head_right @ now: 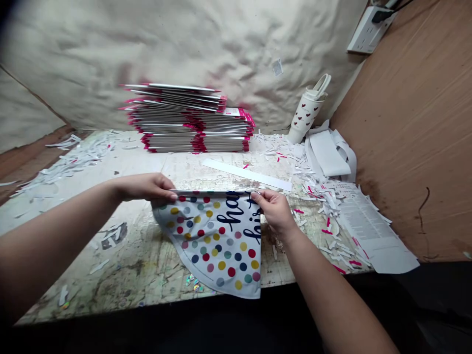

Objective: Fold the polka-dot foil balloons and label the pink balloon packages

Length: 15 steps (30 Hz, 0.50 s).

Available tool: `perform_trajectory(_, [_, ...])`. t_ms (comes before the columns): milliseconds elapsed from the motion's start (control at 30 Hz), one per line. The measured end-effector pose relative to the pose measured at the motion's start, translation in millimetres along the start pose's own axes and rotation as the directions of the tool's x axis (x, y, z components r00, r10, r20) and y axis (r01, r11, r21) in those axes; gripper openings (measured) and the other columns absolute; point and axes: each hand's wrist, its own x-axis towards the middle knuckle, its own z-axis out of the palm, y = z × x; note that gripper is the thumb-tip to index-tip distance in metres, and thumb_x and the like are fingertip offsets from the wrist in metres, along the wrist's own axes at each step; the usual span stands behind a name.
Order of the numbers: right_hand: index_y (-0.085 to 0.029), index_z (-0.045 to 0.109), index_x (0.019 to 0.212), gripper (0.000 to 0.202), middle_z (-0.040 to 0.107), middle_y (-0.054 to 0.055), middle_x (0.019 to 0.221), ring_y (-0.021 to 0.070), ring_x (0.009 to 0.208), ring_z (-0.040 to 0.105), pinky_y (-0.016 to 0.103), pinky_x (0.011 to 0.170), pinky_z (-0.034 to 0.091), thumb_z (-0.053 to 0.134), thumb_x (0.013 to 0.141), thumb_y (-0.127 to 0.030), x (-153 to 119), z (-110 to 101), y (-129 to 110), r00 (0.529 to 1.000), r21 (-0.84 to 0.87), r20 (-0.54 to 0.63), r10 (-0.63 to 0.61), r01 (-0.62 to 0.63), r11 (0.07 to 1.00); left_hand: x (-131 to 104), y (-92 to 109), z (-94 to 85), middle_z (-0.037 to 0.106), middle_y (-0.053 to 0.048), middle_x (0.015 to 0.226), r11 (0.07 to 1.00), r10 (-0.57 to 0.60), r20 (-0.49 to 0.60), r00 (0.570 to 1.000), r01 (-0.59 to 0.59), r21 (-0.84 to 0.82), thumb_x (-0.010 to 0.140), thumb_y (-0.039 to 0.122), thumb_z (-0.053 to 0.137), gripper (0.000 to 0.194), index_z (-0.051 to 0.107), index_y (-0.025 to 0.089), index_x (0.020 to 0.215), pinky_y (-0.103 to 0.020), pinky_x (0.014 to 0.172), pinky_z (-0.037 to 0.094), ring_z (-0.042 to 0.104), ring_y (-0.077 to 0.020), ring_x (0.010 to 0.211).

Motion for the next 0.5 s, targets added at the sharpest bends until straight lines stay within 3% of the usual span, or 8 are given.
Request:
perform_trajectory(100, [-0.015,0.064,0.068,0.032,0.061,-0.001,0.058,0.0092,0.050,0.053,0.022,0.048,0.046,0.074,0.061,-0.044,0,-3,-1,0.996,0.006,0.050,0.076,-0.077,0.997,-15,-35,-20.1,0.063,-0.006,0.056,0.997,-0.076,-0.059,0.995,0.075,-0.021,0.057,0.041,0.074,0.023,0.068,0.018,0.059,-0.026,0.050,0.046,0.057,-0.0179,0.053])
perform_trajectory(167, [-0.015,0.064,0.068,0.034,0.062,-0.001,0.059,0.0092,0.050,0.054,0.022,0.049,0.046,0.075,0.059,-0.045,3,1,1,0.992,0.008,0.063,0.112,-0.113,0.994,-19,-46,-26.6,0.065,-0.008,0.059,0.988,-0.099,-0.303,0.948,0.131,0.087,0.052,0.035,0.076,0.019,0.068,0.018,0.058,-0.030,0.054,0.049,0.062,-0.0238,0.060])
perform_trajectory(200, [-0.015,0.063,0.067,0.034,0.061,-0.002,0.058,0.0091,0.050,0.054,0.022,0.048,0.046,0.075,0.057,-0.046,5,4,3,0.991,0.007,0.057,0.124,-0.124,0.992,-20,-47,-25.5,0.066,-0.008,0.062,0.977,-0.082,-0.456,0.886,0.161,0.138,0.052,0.033,0.076,0.018,0.069,0.019,0.061,-0.032,0.058,0.051,0.063,-0.0270,0.066])
perform_trajectory(267, [-0.015,0.062,0.065,0.036,0.059,-0.003,0.055,0.0088,0.048,0.052,0.021,0.047,0.045,0.076,0.055,-0.046,10,11,9,0.989,-0.007,0.043,0.143,-0.143,0.990,-15,-41,-10.6,0.069,-0.009,0.077,0.957,0.046,-0.704,0.709,0.170,0.233,0.062,0.034,0.069,0.019,0.070,0.020,0.075,-0.036,0.072,0.051,0.063,-0.0307,0.084])
perform_trajectory(333, [-0.014,0.060,0.062,0.037,0.057,-0.004,0.051,0.0086,0.046,0.051,0.021,0.044,0.043,0.076,0.054,-0.046,17,18,14,0.985,-0.027,0.043,0.168,-0.166,0.986,-5,-29,21.7,0.067,-0.008,0.101,0.916,0.259,-0.749,0.610,0.092,0.391,0.079,0.037,0.050,0.029,0.066,0.021,0.099,-0.040,0.088,0.045,0.057,-0.0290,0.103])
perform_trajectory(367, [-0.014,0.059,0.061,0.036,0.056,-0.004,0.050,0.0085,0.045,0.050,0.020,0.043,0.042,0.076,0.054,-0.045,20,20,16,0.982,-0.038,0.044,0.184,-0.182,0.983,2,-23,42.4,0.064,-0.008,0.112,0.852,0.403,-0.679,0.614,0.018,0.523,0.085,0.036,0.041,0.035,0.062,0.021,0.110,-0.042,0.093,0.041,0.054,-0.0272,0.109])
perform_trajectory(400, [-0.014,0.058,0.061,0.036,0.055,-0.004,0.049,0.0083,0.044,0.050,0.020,0.043,0.041,0.076,0.054,-0.045,23,22,18,0.978,-0.048,0.043,0.202,-0.200,0.979,10,-18,64.0,0.058,-0.007,0.123,0.770,0.513,-0.542,0.665,-0.078,0.633,0.088,0.034,0.035,0.039,0.056,0.021,0.119,-0.043,0.098,0.037,0.049,-0.0253,0.115])
perform_trajectory(500, [-0.015,0.056,0.068,0.037,0.056,-0.003,0.050,0.0092,0.041,0.050,0.021,0.041,0.042,0.067,0.065,-0.050,29,20,15,0.959,-0.068,0.043,0.282,-0.278,0.958,33,-14,117.3,0.025,-0.008,0.148,0.573,0.571,-0.207,0.794,-0.205,0.794,0.088,0.049,0.036,0.060,0.029,0.019,0.140,-0.048,0.109,0.016,0.019,-0.0279,0.136])
